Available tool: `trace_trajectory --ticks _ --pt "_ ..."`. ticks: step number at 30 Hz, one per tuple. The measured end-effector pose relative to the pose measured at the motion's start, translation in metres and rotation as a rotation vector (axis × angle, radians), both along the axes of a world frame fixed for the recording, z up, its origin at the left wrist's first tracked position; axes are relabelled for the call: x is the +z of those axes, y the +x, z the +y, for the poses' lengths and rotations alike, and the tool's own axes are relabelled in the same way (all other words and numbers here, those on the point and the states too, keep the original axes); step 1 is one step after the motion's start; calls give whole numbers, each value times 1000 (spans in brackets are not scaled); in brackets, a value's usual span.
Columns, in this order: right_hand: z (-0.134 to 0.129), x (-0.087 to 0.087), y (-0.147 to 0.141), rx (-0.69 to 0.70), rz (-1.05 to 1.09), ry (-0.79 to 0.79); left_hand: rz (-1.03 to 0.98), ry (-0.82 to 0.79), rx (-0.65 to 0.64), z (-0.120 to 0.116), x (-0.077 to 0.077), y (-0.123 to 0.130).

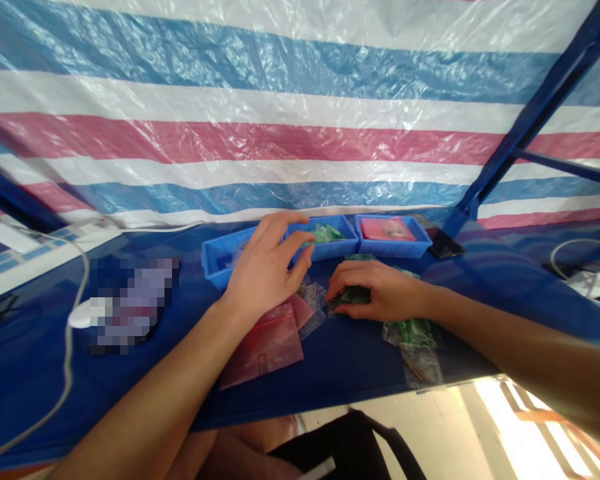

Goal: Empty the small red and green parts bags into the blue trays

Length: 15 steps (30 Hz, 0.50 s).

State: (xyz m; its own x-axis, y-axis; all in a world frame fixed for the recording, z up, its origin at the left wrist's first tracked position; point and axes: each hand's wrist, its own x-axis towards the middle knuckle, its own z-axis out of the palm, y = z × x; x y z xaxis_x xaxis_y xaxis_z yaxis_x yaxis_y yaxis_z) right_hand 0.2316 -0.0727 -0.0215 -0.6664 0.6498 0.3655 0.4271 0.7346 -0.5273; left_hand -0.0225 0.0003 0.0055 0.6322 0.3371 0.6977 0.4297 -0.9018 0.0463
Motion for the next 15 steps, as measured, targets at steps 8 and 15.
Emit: trace_trajectory --ticks 8,15 --pt "-4 -2 -1 -14 -14 48 81 16 -271 -16 -3 9" --pt "-7 -4 -4 -50 -34 130 131 17 -330 -17 -6 12"
